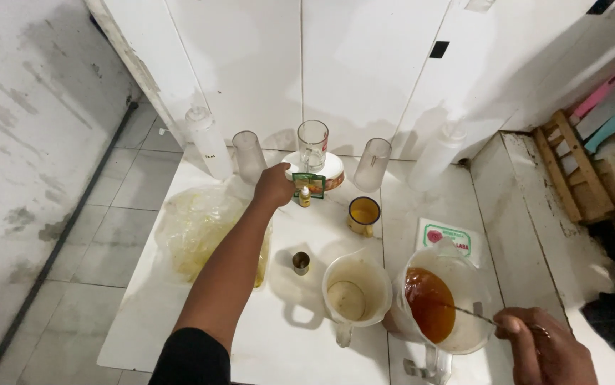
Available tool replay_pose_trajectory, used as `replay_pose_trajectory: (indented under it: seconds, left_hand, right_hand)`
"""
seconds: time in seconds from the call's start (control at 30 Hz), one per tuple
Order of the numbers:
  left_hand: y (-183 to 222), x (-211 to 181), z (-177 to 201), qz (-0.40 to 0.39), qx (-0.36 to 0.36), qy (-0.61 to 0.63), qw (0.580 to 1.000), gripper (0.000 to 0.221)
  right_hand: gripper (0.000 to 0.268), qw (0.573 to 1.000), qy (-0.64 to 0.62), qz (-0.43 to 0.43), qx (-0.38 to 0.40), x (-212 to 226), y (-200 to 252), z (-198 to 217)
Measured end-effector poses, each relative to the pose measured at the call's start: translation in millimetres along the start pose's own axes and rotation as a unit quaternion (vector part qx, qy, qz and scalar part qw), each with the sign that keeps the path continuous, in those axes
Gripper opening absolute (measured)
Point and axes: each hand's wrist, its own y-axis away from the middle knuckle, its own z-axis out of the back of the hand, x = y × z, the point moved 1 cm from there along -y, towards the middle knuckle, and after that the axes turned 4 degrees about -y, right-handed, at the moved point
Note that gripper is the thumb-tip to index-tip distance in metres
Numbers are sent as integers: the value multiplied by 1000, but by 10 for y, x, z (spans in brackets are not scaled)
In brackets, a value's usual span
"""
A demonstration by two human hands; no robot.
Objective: Mixing a brown liquid in a pitcher with a spoon and pouring it into smaller cups.
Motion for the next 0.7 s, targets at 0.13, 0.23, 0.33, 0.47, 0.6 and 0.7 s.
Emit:
replay_pose_trajectory:
  seconds: [0.13, 0.23, 0.33, 0.47, 0.6, 0.7]
  left_hand:
    - [362, -46, 126, -85, -57, -44, 994, 65]
    - [982, -88, 241, -190, -165, -45, 967, 57]
    - [1858, -66, 177, -270, -250, 13, 930, 54]
    - [2921, 86, -318, -399, -287, 184, 851, 54]
    - [3394, 143, -839, -399, -254, 204, 857, 80]
    - [3361, 80, -921, -361, -202, 197, 889, 58]
  right_hand:
    - [36, 997, -11, -44, 56, 14, -53, -83]
    - [50, 980, -182, -76, 33, -33, 94, -182]
    - [50, 978, -187, -88, -7, 7, 299, -115]
    - [34, 958, -147, -234, 79, 178, 381, -2]
    - [48, 915, -126, -310, 226, 625, 393, 33]
    - [45, 944, -154, -185, 226, 205, 454, -234]
